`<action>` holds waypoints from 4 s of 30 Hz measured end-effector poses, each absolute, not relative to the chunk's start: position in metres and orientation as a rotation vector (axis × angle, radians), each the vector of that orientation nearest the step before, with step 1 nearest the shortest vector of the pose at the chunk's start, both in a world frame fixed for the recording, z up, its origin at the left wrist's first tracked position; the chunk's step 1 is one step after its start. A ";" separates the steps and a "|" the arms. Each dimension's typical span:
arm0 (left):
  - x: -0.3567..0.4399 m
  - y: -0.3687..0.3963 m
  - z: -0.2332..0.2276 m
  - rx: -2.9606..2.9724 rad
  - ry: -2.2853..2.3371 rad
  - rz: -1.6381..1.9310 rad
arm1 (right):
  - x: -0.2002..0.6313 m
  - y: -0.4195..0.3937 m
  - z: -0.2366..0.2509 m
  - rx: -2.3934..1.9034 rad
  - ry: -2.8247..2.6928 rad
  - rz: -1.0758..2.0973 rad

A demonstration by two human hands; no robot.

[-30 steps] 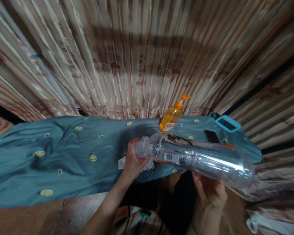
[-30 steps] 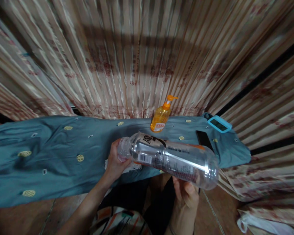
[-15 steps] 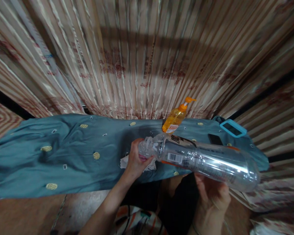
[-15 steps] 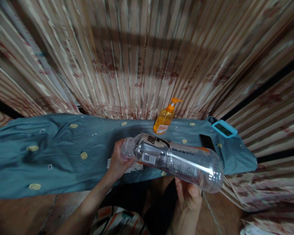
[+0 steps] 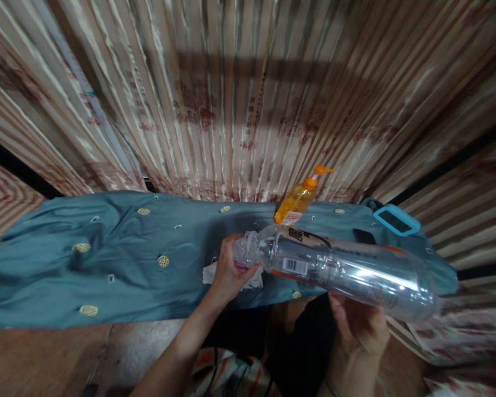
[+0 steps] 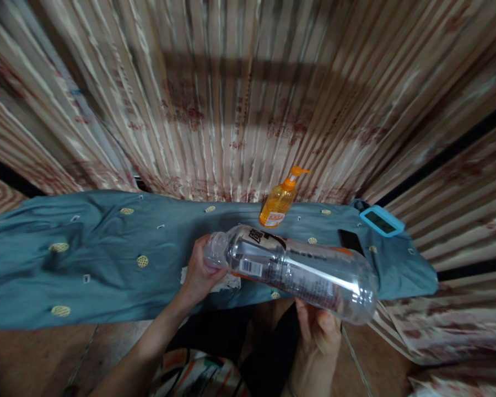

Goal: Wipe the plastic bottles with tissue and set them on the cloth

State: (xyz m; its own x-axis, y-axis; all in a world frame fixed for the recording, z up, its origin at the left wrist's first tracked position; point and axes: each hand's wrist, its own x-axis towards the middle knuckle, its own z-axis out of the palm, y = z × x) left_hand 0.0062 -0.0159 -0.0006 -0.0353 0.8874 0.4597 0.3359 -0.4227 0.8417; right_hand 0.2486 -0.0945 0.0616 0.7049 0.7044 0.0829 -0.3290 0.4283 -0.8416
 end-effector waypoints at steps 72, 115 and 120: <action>0.003 -0.019 0.005 1.730 1.268 1.481 | 0.247 -0.105 0.049 -0.945 -0.440 0.650; 0.005 -0.016 0.002 1.756 1.285 1.507 | 0.241 -0.103 0.062 -0.897 -0.490 0.667; 0.004 -0.015 0.000 1.789 1.278 1.519 | 0.242 -0.105 0.062 -0.897 -0.504 0.682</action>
